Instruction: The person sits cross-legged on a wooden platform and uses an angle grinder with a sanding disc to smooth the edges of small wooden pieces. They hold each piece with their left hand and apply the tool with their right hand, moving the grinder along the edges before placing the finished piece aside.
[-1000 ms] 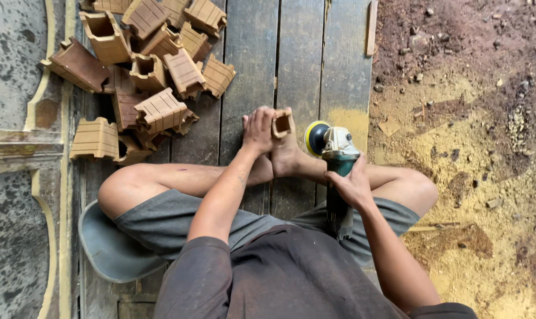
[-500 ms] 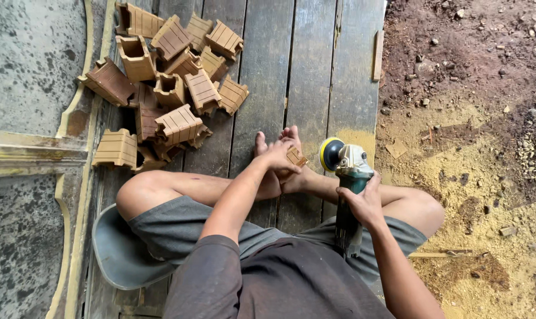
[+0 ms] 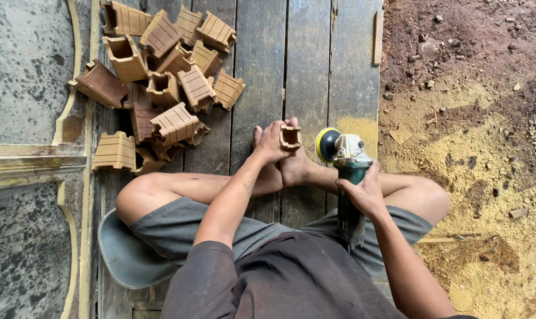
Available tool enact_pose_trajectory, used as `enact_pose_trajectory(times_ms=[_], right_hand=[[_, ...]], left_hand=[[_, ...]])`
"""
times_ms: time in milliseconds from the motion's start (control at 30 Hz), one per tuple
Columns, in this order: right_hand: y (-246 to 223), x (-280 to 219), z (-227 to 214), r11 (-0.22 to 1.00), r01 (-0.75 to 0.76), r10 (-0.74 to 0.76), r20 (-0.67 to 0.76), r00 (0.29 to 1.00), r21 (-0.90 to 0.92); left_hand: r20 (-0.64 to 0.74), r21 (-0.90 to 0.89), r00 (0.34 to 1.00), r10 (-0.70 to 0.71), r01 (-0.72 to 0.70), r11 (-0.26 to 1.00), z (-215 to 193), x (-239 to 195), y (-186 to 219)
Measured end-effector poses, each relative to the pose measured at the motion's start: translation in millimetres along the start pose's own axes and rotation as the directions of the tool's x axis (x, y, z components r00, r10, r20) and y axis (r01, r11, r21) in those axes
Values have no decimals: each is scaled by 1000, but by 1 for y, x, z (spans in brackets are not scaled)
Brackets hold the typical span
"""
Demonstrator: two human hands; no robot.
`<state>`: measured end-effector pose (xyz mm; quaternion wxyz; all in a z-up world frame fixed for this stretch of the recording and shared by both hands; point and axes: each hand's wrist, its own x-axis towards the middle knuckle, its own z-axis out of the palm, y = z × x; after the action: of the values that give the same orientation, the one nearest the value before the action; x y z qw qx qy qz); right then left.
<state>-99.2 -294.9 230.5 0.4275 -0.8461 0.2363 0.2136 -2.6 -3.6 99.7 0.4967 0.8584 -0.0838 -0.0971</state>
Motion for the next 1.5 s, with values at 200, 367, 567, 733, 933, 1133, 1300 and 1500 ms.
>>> enact_pose_trajectory(times_ms=[200,367,567,733,933,1133,1300,1500], right_hand=[[-27,-13,7,999,24,-19,109,994,-43],[-29,-12,22,994,84,-68,199,978,-70],[-17,-1,32,983,121,-83,255,963,-136],[-13,2,35,985,105,-64,275,959,-135],[-10,7,34,981,68,-22,246,969,-181],[-8,5,18,975,-2,52,222,974,-222],[-18,-2,3,984,-14,43,163,986,-177],[-43,13,23,976,82,-34,229,973,-203]], left_hand=[[-112,206,993,-28,51,977,35,-6,-45],[-96,262,995,-15,40,964,68,4,-99],[-80,336,996,-39,64,940,58,5,-78],[-64,370,998,8,17,929,53,-3,-69],[-75,409,997,-10,40,912,54,-3,-60],[-117,357,992,49,-4,934,54,-5,-64],[-165,401,978,131,-54,914,62,-11,-67],[-167,426,972,164,-79,901,60,-13,-69]])
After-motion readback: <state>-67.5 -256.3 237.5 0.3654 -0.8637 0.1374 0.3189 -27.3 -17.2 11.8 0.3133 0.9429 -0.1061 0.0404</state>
